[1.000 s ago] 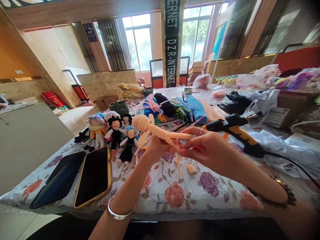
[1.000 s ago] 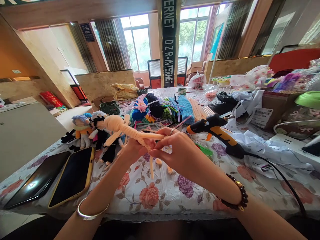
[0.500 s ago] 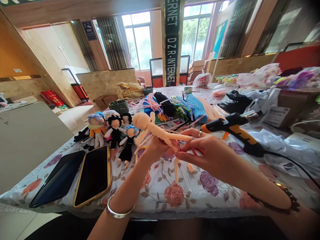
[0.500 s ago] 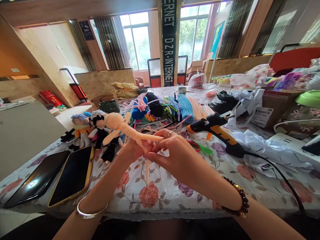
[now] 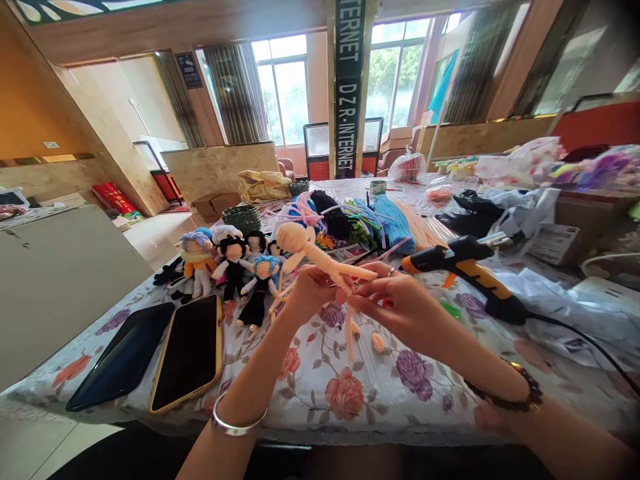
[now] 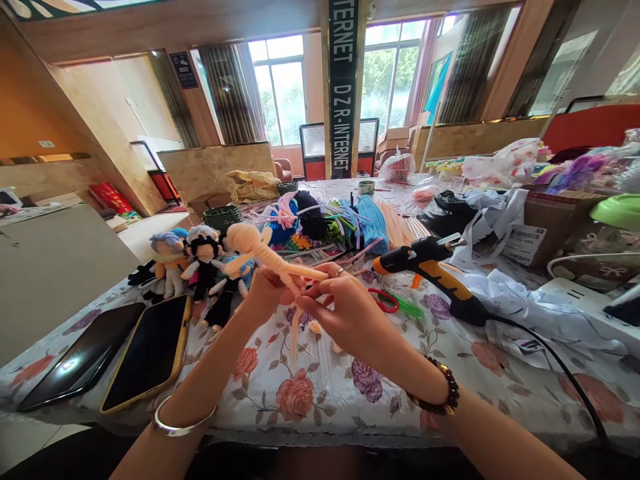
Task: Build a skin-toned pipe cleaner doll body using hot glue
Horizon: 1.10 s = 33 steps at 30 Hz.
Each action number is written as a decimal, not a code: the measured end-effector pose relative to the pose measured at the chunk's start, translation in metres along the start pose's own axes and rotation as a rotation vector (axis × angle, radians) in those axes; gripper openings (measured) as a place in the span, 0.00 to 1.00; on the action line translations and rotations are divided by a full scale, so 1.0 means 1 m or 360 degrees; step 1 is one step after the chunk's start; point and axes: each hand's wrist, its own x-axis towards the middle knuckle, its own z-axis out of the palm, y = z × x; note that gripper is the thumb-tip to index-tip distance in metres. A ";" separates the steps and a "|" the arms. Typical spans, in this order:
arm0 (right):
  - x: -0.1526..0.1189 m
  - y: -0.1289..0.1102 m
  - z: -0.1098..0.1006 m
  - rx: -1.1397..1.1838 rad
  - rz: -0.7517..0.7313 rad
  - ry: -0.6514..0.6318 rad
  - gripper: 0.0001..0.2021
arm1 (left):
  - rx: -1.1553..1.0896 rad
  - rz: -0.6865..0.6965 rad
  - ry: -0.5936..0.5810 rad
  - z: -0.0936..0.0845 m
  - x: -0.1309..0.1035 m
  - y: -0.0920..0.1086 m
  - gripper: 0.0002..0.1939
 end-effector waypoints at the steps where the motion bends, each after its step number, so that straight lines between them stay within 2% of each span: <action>1: 0.003 0.004 -0.001 0.0062 0.0041 -0.0018 0.13 | 0.0037 0.0020 0.0007 -0.001 0.002 0.000 0.09; 5: 0.014 0.019 -0.001 0.0229 0.0229 -0.0035 0.19 | 0.0303 0.0102 -0.0033 -0.004 0.005 0.003 0.11; 9: 0.019 0.031 -0.001 0.0398 0.0278 -0.0057 0.22 | 0.0861 0.0161 -0.0081 -0.002 0.000 0.018 0.15; 12: 0.021 0.041 -0.002 0.0320 0.0302 -0.0028 0.22 | 0.1355 0.0125 -0.0042 -0.003 -0.014 0.038 0.16; 15: 0.022 0.052 -0.003 0.0257 0.0293 -0.0024 0.22 | 0.1707 -0.0020 0.0026 -0.016 -0.043 0.051 0.19; 16: 0.023 0.055 -0.004 0.0251 0.0290 -0.0027 0.23 | 0.1825 -0.0080 0.0085 -0.024 -0.056 0.052 0.21; 18: 0.023 0.059 -0.004 0.0237 0.0293 -0.0025 0.23 | 0.2134 -0.0175 0.0380 -0.044 -0.087 0.048 0.26; 21: 0.023 0.055 -0.004 0.0221 0.0297 -0.0029 0.24 | 0.2527 -0.0342 0.0983 -0.078 -0.138 0.032 0.36; 24: 0.023 0.045 -0.003 0.0221 0.0343 -0.0013 0.24 | 0.2656 -0.0451 0.1165 -0.102 -0.179 0.016 0.43; 26: 0.023 0.043 -0.002 0.0230 0.0413 -0.0011 0.24 | 0.2613 -0.0544 0.1083 -0.109 -0.196 0.010 0.43; 28: 0.023 0.045 0.000 0.0257 0.0450 -0.0043 0.23 | 0.2568 -0.0564 0.1058 -0.112 -0.206 0.006 0.42; 33: 0.022 0.062 0.001 0.0261 0.0470 -0.0101 0.22 | 0.2528 -0.0430 0.1047 -0.113 -0.215 0.006 0.43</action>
